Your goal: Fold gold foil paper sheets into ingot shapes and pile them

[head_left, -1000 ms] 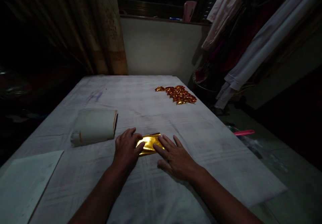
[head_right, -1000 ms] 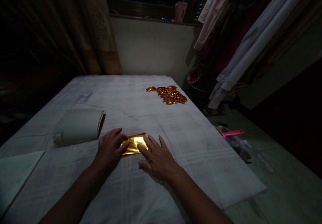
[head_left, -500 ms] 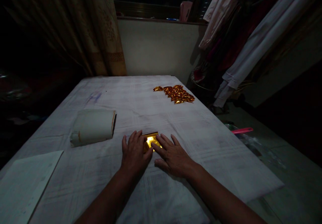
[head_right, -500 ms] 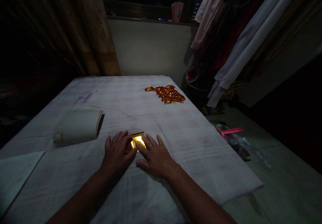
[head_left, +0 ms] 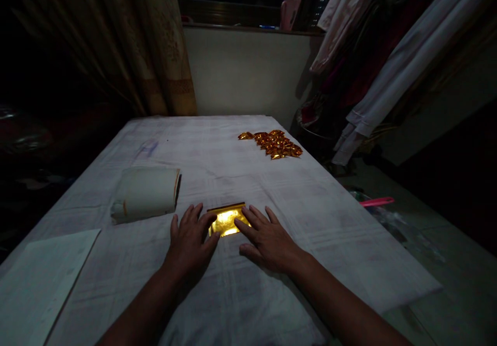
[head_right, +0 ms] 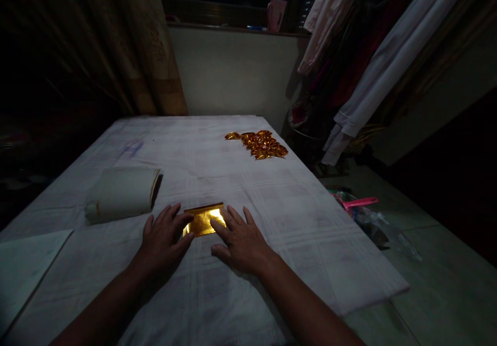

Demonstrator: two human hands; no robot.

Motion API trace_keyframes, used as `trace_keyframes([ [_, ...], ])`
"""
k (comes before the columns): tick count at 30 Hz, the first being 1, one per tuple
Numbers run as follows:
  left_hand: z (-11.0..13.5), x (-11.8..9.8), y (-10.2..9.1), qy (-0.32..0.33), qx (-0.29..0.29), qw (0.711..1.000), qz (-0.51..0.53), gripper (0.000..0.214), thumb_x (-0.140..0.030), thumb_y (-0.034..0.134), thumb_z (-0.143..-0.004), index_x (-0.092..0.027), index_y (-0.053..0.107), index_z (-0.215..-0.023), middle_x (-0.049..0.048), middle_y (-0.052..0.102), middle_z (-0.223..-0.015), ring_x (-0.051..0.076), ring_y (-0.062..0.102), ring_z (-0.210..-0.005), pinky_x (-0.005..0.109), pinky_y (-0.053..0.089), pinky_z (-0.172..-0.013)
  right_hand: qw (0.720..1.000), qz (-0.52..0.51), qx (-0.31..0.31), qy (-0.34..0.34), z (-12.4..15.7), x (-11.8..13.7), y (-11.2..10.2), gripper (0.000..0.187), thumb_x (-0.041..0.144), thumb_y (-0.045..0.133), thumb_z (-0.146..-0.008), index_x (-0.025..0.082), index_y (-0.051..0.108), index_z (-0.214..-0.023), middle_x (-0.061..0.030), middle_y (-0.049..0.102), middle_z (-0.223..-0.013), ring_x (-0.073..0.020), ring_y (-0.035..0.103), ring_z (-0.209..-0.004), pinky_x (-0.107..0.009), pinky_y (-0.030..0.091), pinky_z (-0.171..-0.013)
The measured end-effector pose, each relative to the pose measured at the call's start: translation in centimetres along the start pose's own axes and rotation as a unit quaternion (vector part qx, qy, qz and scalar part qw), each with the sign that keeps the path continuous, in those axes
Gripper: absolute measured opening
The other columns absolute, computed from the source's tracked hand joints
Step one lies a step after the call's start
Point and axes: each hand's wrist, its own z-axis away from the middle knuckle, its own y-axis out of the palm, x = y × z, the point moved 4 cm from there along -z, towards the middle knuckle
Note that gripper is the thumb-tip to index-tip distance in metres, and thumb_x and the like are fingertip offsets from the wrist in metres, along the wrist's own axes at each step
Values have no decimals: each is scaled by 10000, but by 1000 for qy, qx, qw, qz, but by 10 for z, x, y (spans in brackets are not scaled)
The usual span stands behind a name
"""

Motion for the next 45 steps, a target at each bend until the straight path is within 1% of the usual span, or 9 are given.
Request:
trace_keyframes([
  [6, 2, 14, -3, 10, 14, 1000, 0, 378, -369, 546, -926, -268, 653, -1273, 133, 457, -1556, 368, 314, -1488, 663, 169, -1177, 1000, 9, 3, 3, -1, 1, -2, 668, 601, 473, -997, 265, 365, -1564, -168, 286, -1635, -342, 208, -1530, -650, 155, -1199],
  [12, 0, 17, 2, 9, 16, 1000, -13, 504, -394, 570, -917, -279, 576, -1408, 144, 400, -1599, 373, 290, -1500, 655, 150, -1179, 1000, 16, -16, 8, 2, 3, -2, 678, 618, 437, -1002, 226, 386, -1554, -170, 226, -1651, -348, 184, -1536, -654, 140, -1203],
  [17, 0, 17, 4, 6, 22, 1000, -19, 528, -382, 586, -916, -292, 556, -1435, 146, 386, -1608, 374, 280, -1507, 658, 148, -1178, 999, 7, -34, -35, -3, 26, 3, 726, 637, 410, -1004, 205, 315, -1580, -136, 253, -1650, -298, 148, -1550, -629, 40, -1231],
  [22, 0, 17, 3, 14, 11, 1000, -12, 501, -394, 581, -922, -300, 582, -1414, 144, 398, -1601, 379, 302, -1495, 660, 161, -1174, 997, -16, -5, -71, -12, 49, 11, 714, 640, 426, -997, 235, 323, -1575, -103, 319, -1635, -285, 246, -1525, -606, 106, -1238],
  [25, 0, 17, 4, 12, 18, 1000, -16, 505, -405, 578, -922, -305, 579, -1418, 142, 390, -1606, 384, 299, -1496, 667, 158, -1170, 998, -16, -2, -56, -6, 45, 10, 693, 612, 446, -1002, 239, 329, -1574, -100, 329, -1632, -283, 261, -1520, -595, 136, -1237],
  [35, -3, 16, 3, 1, 40, 999, -23, 546, -389, 587, -908, -292, 554, -1444, 152, 368, -1615, 394, 281, -1503, 677, 155, -1166, 999, 20, 0, 33, 26, 5, -2, 621, 484, 498, -1010, 188, 396, -1545, -140, 326, -1615, -334, 285, -1507, -657, 192, -1205],
  [41, -3, 13, 1, -2, 51, 998, -37, 555, -370, 579, -916, -267, 538, -1459, 173, 339, -1624, 398, 276, -1506, 671, 152, -1169, 994, 41, -98, 34, -3, 30, -13, 510, 384, 397, -1052, 171, 444, -1513, -134, 337, -1620, -294, 268, -1518, -605, 158, -1235],
  [43, -3, 13, 1, -2, 51, 998, -38, 556, -368, 584, -916, -274, 535, -1462, 173, 339, -1624, 400, 274, -1506, 674, 156, -1165, 994, 41, -101, 6, -22, 41, -10, 508, 351, 383, -1054, 168, 418, -1527, -123, 347, -1620, -274, 274, -1517, -576, 158, -1245],
  [45, -3, 13, 1, -2, 51, 998, -38, 563, -374, 593, -914, -283, 527, -1466, 170, 347, -1622, 403, 278, -1504, 680, 162, -1161, 996, 32, -72, -29, -40, 48, -3, 528, 349, 409, -1046, 148, 401, -1534, -129, 361, -1613, -268, 285, -1513, -549, 183, -1245],
])
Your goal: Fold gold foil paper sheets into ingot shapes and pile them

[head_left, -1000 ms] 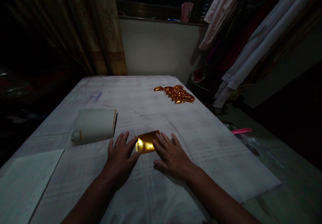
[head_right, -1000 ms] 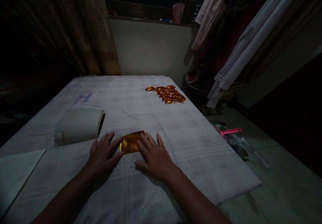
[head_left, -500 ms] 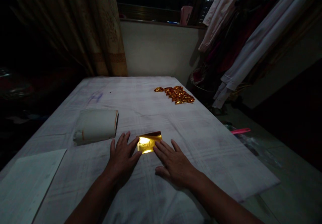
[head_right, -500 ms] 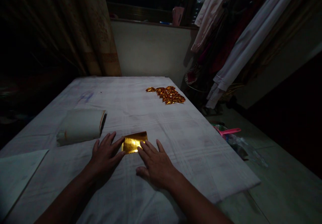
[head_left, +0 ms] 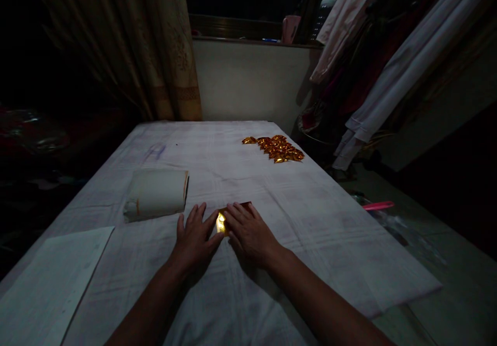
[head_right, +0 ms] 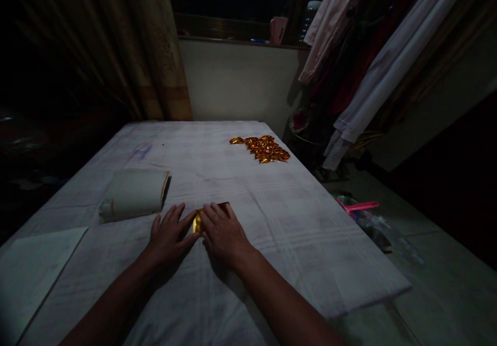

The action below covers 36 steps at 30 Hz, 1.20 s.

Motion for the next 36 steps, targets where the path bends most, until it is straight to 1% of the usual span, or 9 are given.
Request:
trace_keyframes([
  [4, 0, -1, 0, -7, 17, 1000, -12, 584, -388, 587, -923, -288, 492, -1490, 152, 327, -1635, 391, 260, -1513, 663, 156, -1174, 999, -11, 43, 20, -13, -9, 12, 540, 384, 380, -1055, 149, 390, -1542, -135, 341, -1619, -282, 289, -1511, -566, 213, -1227],
  [9, 0, 0, -1, -19, 46, 998, -32, 608, -385, 556, -941, -280, 435, -1527, 137, 264, -1660, 366, 212, -1534, 633, 157, -1193, 995, 0, 56, 81, 5, -41, 12, 581, 382, 378, -1041, 137, 343, -1567, -129, 261, -1644, -300, 229, -1530, -593, 169, -1227],
  [12, 2, -4, -3, -20, 44, 998, -48, 603, -377, 548, -938, -240, 450, -1517, 158, 268, -1654, 384, 221, -1528, 661, 181, -1178, 993, 7, 64, 96, 13, -53, 11, 572, 350, 352, -1039, 144, 338, -1572, -115, 245, -1650, -300, 213, -1535, -605, 159, -1224],
  [15, 6, -23, -9, 10, -32, 997, -76, 565, -316, 516, -942, -185, 480, -1491, 167, 288, -1646, 395, 218, -1527, 687, 139, -1184, 994, 9, 54, 97, 13, -55, 11, 566, 357, 347, -1037, 167, 350, -1570, -105, 255, -1650, -295, 218, -1534, -600, 156, -1224],
  [17, 7, -42, -10, 51, -82, 992, -82, 542, -270, 478, -955, -182, 475, -1490, 150, 325, -1635, 357, 234, -1529, 657, 99, -1212, 994, 9, 45, 96, 13, -53, 11, 565, 365, 349, -1037, 177, 351, -1570, -102, 278, -1644, -288, 226, -1533, -592, 153, -1226],
  [21, 3, -65, 6, 98, -54, 992, -60, 504, -270, 372, -1006, -183, 464, -1494, 120, 417, -1592, 321, 321, -1499, 649, 151, -1210, 995, 4, 39, 96, 13, -53, 12, 560, 377, 340, -1043, 184, 355, -1569, -100, 294, -1639, -280, 231, -1531, -587, 157, -1225],
  [27, 1, -46, 22, 102, -13, 993, -57, 519, -320, 307, -1039, -197, 411, -1533, 112, 389, -1605, 303, 343, -1492, 635, 197, -1201, 994, -2, 40, 98, 14, -51, 10, 555, 350, 358, -1034, 164, 376, -1556, -105, 294, -1640, -288, 238, -1528, -598, 156, -1223],
  [31, 7, -27, 18, 86, -5, 993, -84, 537, -322, 302, -1036, -180, 390, -1546, 114, 356, -1616, 305, 315, -1506, 638, 187, -1201, 994, -1, 32, 101, 14, -50, 8, 554, 340, 377, -1025, 165, 387, -1551, -109, 300, -1638, -294, 245, -1526, -599, 169, -1221],
  [36, 10, -14, 5, 61, -20, 991, -118, 537, -357, 324, -1029, -186, 430, -1527, 121, 413, -1588, 329, 351, -1486, 645, 170, -1196, 994, -3, 41, 102, 14, -50, 9, 558, 344, 378, -1026, 165, 381, -1554, -104, 293, -1640, -295, 234, -1529, -595, 156, -1226],
])
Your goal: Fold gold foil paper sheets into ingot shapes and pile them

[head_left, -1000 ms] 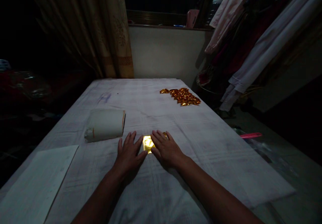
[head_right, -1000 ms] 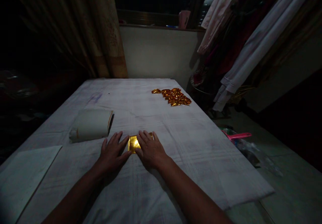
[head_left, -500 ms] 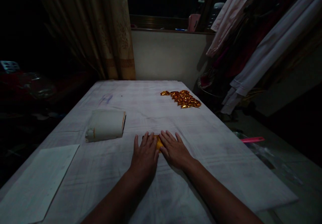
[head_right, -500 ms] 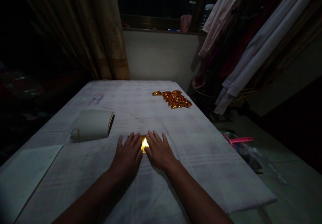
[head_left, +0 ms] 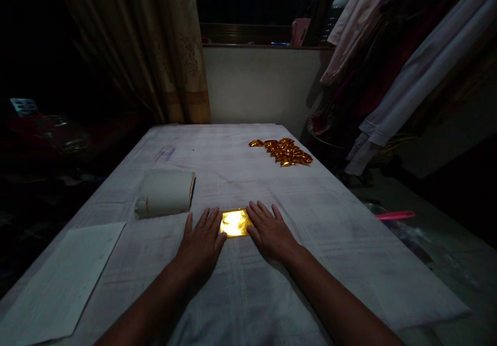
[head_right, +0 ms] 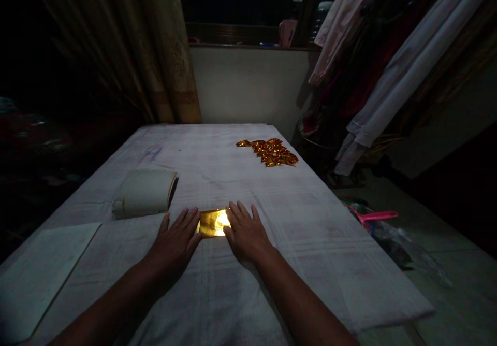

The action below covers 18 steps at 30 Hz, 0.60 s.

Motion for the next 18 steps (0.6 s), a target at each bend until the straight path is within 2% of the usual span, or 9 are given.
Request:
trace_keyframes([
  [3, -5, -8, -8, -15, -25, 999, -18, 544, -379, 342, -1022, -135, 490, -1485, 156, 407, -1585, 352, 327, -1493, 652, 139, -1199, 1000, -1, -2, 3, 0, 0, 0, 553, 348, 373, -1027, 173, 390, -1551, -100, 294, -1641, -296, 239, -1527, -595, 162, -1223],
  [7, -15, -39, -8, 20, -66, 998, -12, 515, -361, 368, -1021, -170, 502, -1480, 126, 447, -1570, 304, 360, -1482, 578, 150, -1225, 1000, -2, -6, 3, -1, -1, 1, 547, 350, 363, -1028, 189, 393, -1550, -94, 300, -1640, -285, 235, -1530, -594, 163, -1223],
  [8, -17, -44, -7, 11, -79, 997, -15, 519, -358, 393, -1012, -146, 509, -1472, 144, 447, -1568, 317, 366, -1477, 580, 158, -1223, 1000, -3, -5, 3, -1, -1, 1, 550, 354, 362, -1029, 190, 385, -1554, -92, 298, -1641, -282, 229, -1532, -594, 158, -1225],
  [11, -20, -49, -8, -1, -141, 989, -31, 536, -342, 461, -993, -119, 492, -1480, 175, 393, -1593, 351, 330, -1491, 592, 168, -1215, 1000, -10, -1, 5, -2, -2, 3, 561, 369, 362, -1032, 190, 365, -1563, -87, 286, -1645, -280, 214, -1536, -592, 147, -1228],
  [13, -20, -49, -10, 28, -176, 983, -34, 515, -329, 467, -1001, -164, 486, -1488, 148, 386, -1603, 335, 310, -1503, 578, 166, -1221, 1000, -14, -1, 6, -2, -2, 3, 565, 372, 366, -1032, 191, 356, -1567, -86, 280, -1647, -281, 206, -1538, -591, 144, -1229],
  [15, -17, -47, -8, 72, -169, 983, -23, 467, -317, 441, -1019, -212, 509, -1469, 109, 450, -1575, 295, 354, -1486, 548, 170, -1234, 1000, -14, -4, 6, -1, -2, 3, 562, 368, 369, -1032, 194, 359, -1567, -88, 284, -1645, -281, 209, -1537, -590, 144, -1229],
  [18, -10, -39, 2, 97, -95, 991, 12, 453, -347, 395, -1038, -221, 518, -1456, 92, 533, -1514, 268, 453, -1425, 536, 219, -1227, 1000, -14, -9, 3, -1, -1, 2, 554, 359, 373, -1032, 187, 376, -1558, -92, 293, -1641, -286, 229, -1531, -592, 158, -1228],
])
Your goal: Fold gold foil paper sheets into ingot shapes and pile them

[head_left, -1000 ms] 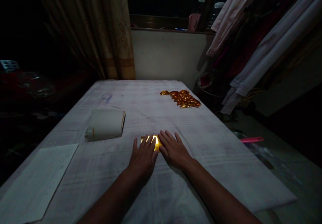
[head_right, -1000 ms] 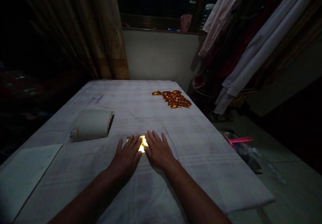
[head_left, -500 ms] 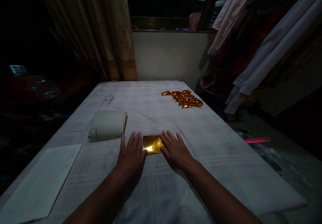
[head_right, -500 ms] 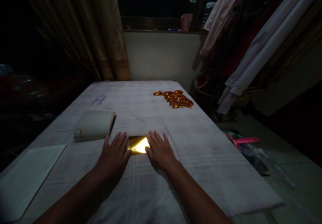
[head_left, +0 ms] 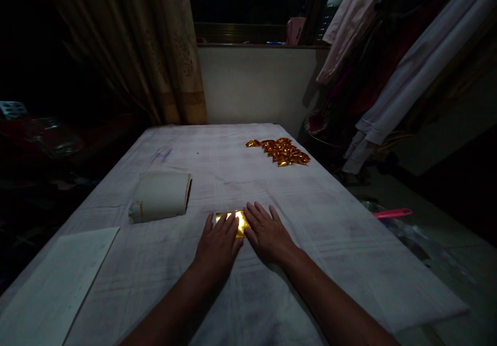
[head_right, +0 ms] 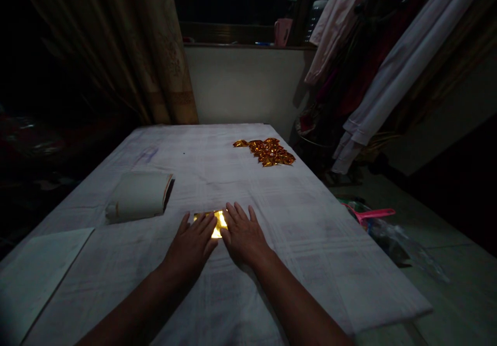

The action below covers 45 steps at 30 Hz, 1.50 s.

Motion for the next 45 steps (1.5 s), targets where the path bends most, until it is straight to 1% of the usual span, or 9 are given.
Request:
trace_keyframes([
  [5, 13, 16, 8, -37, 57, 997, 25, 547, -428, 391, -1028, -195, 430, -1521, 129, 447, -1573, 315, 381, -1470, 597, 253, -1192, 1000, 1, -5, 1, 0, 1, -2, 546, 360, 390, -1029, 181, 403, -1545, -112, 295, -1638, -301, 237, -1527, -609, 165, -1220],
  [11, 2, 19, -9, -31, 44, 997, 48, 406, -390, 513, -1004, -235, 568, -1375, 116, 562, -1483, 318, 493, -1384, 648, 195, -1193, 1000, 1, -5, 1, 3, 1, -3, 613, 480, 428, -1021, 156, 408, -1541, -163, 284, -1639, -327, 216, -1531, -598, 156, -1218],
  [15, -3, 20, -17, -8, 11, 998, 58, 314, -355, 580, -978, -229, 618, -1263, 122, 637, -1384, 309, 572, -1291, 665, 180, -1187, 999, -9, -46, -23, 7, 1, -6, 724, 554, 567, -945, 142, 431, -1524, -202, 295, -1629, -351, 241, -1518, -596, 172, -1209],
  [19, -2, 23, -18, 15, -17, 998, 59, 301, -327, 617, -956, -215, 618, -1236, 132, 659, -1336, 304, 602, -1240, 648, 216, -1180, 990, -33, -116, -71, 12, -2, -9, 437, 451, 669, -899, 221, 680, -1270, -167, 399, -1589, -330, 339, -1473, -559, 243, -1179],
  [22, 1, 22, -20, 26, -40, 996, 73, 268, -297, 640, -941, -205, 617, -1192, 116, 684, -1290, 299, 619, -1210, 635, 249, -1165, 984, -42, -148, -90, 14, -4, -9, 242, 391, 693, -888, 243, 757, -1069, -150, 457, -1553, -329, 391, -1434, -537, 292, -1146],
  [26, 2, 20, -25, 41, -66, 993, 93, 52, -244, 611, -946, -205, 647, -947, 58, 739, -1005, 234, 684, -962, 548, 354, -1113, 979, -41, -166, -114, 14, -2, -11, 190, 364, 665, -913, 256, 772, -1028, -126, 559, -1463, -318, 461, -1366, -506, 336, -1110],
  [30, 3, 19, -27, 58, -72, 992, 91, 189, -239, 553, -968, -211, 649, -807, 34, 687, -788, 206, 619, -747, 408, 485, -847, 979, -56, -153, -124, 13, -1, -11, 201, 328, 588, -967, 275, 780, -992, -82, 698, -1245, -253, 603, -1153, -421, 433, -974],
  [35, 5, 27, -28, 1, -43, 992, 118, 276, -315, 481, -1012, -209, 660, -831, 43, 676, -811, 222, 593, -775, 391, 450, -786, 976, -93, -169, -105, 13, -6, -12, 216, 265, 559, -976, 234, 773, -974, -69, 748, -1040, -219, 644, -967, -384, 447, -868],
  [45, 0, 40, -27, -119, -10, 979, 162, 302, -378, 476, -974, -215, 662, -802, 49, 675, -843, 238, 583, -839, 409, 423, -818, 975, -140, -171, 40, 9, -17, -10, 148, 296, 646, -916, 259, 758, -827, -42, 732, -1012, -221, 633, -988, -377, 425, -870],
])
